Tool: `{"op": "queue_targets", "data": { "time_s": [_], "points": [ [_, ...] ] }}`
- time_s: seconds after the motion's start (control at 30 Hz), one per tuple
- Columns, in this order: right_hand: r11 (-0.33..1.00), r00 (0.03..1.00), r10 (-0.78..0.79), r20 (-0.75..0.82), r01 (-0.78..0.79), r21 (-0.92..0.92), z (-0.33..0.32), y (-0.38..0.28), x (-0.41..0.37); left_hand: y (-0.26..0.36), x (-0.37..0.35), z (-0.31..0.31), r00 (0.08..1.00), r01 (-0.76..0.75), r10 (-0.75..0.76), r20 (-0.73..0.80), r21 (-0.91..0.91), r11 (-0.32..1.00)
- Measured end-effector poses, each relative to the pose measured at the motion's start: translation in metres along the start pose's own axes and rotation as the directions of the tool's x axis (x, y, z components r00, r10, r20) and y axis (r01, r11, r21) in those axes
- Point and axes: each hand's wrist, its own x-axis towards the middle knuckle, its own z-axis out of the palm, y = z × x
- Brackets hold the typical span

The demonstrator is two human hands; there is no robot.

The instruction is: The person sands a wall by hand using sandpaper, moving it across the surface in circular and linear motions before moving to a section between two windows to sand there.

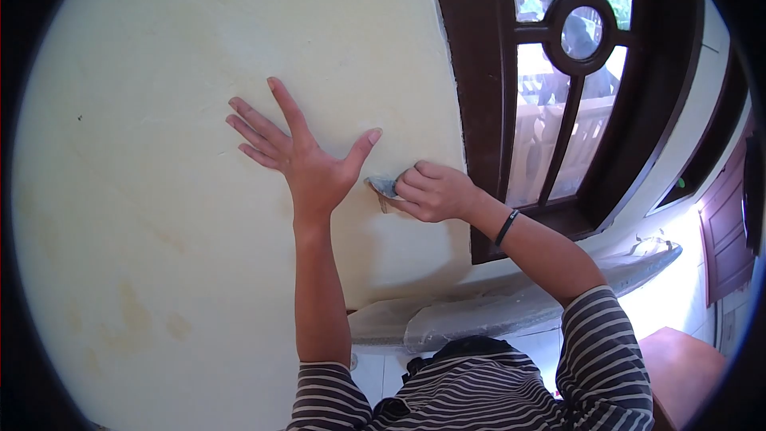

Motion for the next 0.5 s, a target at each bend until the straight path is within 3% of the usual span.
{"op": "queue_targets", "data": {
  "time_s": [0.5],
  "points": [
    [1.0,1.0,-0.006,-0.001,0.006,-0.008,0.005,-0.001,-0.004,0.001,-0.002,0.001,1.0,-0.003,0.003,-0.006,-0.013,1.0]
  ]
}}
